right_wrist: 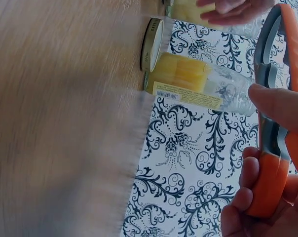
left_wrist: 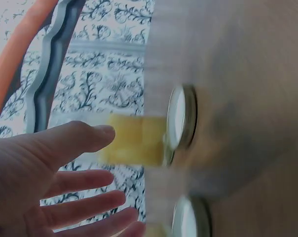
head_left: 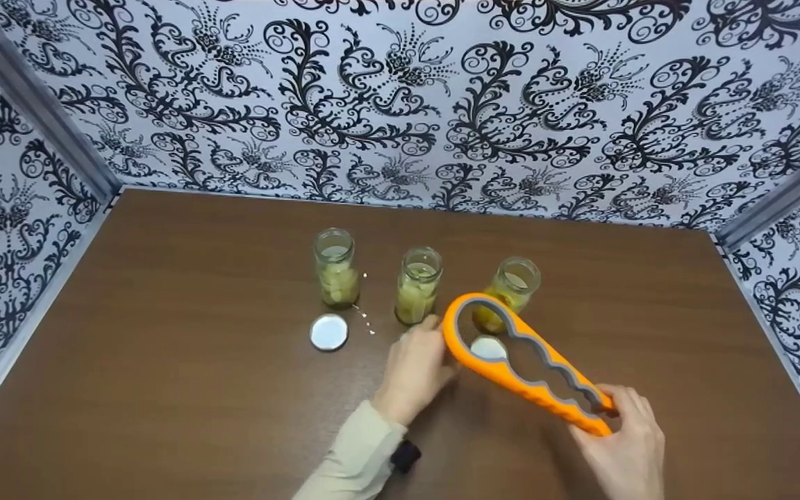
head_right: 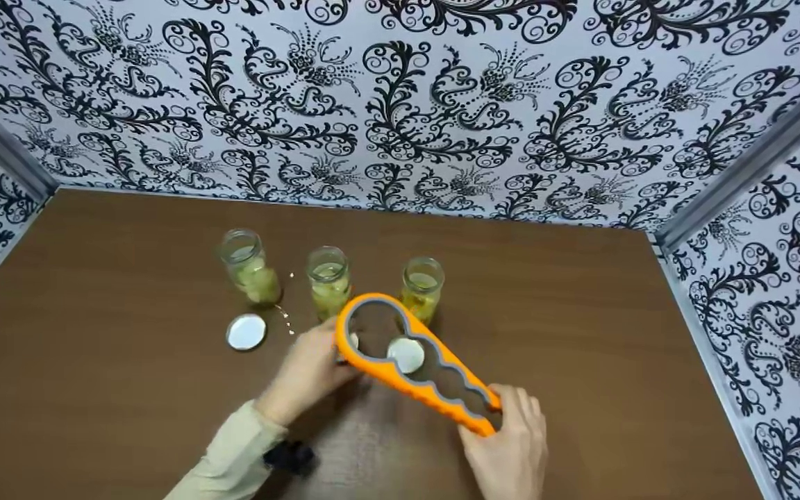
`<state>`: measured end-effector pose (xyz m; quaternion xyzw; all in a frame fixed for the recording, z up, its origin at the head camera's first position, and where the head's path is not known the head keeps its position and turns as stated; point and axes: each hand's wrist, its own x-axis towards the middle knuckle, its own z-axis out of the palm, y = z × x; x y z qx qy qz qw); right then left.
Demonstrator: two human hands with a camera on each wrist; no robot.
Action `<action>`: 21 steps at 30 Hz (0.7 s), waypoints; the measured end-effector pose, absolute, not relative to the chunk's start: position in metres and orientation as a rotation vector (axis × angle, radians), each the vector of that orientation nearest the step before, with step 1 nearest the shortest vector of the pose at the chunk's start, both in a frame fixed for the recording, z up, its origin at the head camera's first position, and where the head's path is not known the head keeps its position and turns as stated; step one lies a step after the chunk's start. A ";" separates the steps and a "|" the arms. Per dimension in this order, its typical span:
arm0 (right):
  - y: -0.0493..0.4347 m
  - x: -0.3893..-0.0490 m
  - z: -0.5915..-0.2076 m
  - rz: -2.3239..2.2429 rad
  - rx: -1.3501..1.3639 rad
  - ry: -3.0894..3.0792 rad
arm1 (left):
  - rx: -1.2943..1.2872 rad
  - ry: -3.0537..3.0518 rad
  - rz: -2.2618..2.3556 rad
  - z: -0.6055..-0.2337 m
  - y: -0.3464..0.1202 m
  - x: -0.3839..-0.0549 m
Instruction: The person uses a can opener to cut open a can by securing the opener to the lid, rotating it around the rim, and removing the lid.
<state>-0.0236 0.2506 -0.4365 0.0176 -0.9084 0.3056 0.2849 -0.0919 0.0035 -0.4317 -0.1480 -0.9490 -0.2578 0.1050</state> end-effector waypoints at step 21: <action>0.249 -0.027 -0.453 0.624 0.548 -2.527 | -0.224 -2.757 -0.865 -0.425 -0.086 -0.088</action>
